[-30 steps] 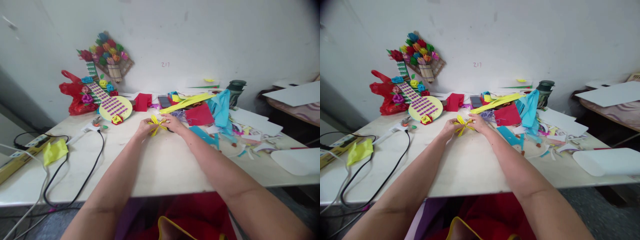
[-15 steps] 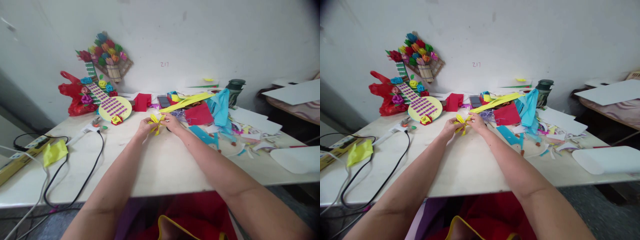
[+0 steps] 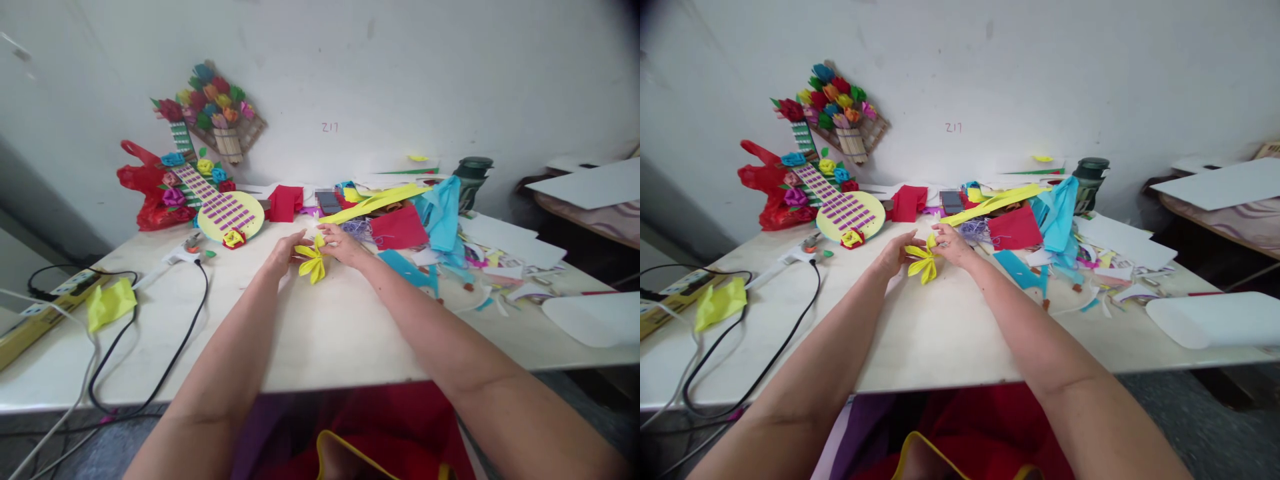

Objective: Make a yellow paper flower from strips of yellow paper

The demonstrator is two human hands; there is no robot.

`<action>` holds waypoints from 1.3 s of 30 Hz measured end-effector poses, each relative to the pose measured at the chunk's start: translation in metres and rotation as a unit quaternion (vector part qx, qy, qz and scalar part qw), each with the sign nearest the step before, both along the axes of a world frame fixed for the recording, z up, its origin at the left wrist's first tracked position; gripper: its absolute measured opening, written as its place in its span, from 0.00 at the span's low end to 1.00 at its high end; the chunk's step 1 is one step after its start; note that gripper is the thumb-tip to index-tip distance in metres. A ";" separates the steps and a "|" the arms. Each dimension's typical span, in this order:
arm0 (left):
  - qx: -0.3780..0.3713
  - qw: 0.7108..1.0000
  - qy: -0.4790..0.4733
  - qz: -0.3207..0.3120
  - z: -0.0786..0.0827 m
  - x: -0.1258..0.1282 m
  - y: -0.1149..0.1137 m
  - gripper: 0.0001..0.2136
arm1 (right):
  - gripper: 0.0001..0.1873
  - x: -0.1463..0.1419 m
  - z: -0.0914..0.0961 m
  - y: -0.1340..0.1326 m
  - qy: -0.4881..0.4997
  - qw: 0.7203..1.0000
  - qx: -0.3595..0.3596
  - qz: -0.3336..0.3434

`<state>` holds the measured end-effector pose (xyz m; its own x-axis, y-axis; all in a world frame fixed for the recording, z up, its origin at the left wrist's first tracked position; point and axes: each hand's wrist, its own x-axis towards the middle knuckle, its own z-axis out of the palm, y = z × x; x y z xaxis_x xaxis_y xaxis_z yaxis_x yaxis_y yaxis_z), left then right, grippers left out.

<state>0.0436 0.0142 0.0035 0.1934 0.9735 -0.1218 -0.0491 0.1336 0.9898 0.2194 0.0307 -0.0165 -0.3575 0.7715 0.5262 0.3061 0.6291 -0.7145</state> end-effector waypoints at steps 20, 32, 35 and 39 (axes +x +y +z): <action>-0.081 0.992 0.062 -0.075 0.006 -0.011 0.001 0.07 | 0.06 -0.010 0.002 -0.007 -0.163 0.962 0.219 -0.029; 0.138 0.990 0.026 0.017 0.022 0.010 -0.010 0.10 | 0.14 -0.008 0.036 -0.031 -0.262 0.876 0.337 -0.226; 0.155 0.988 0.022 0.016 0.022 0.011 -0.010 0.11 | 0.16 -0.009 0.036 -0.033 -0.277 0.853 0.378 -0.228; 0.195 0.980 0.036 0.025 0.019 0.011 -0.006 0.12 | 0.18 -0.011 0.032 -0.032 -0.299 0.816 0.436 -0.233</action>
<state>0.0550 0.0078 0.0226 0.1485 0.9569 0.2497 0.0267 -0.2563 0.9662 0.2080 -0.0014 0.0155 -0.5271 0.3223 0.7863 0.7869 0.5344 0.3085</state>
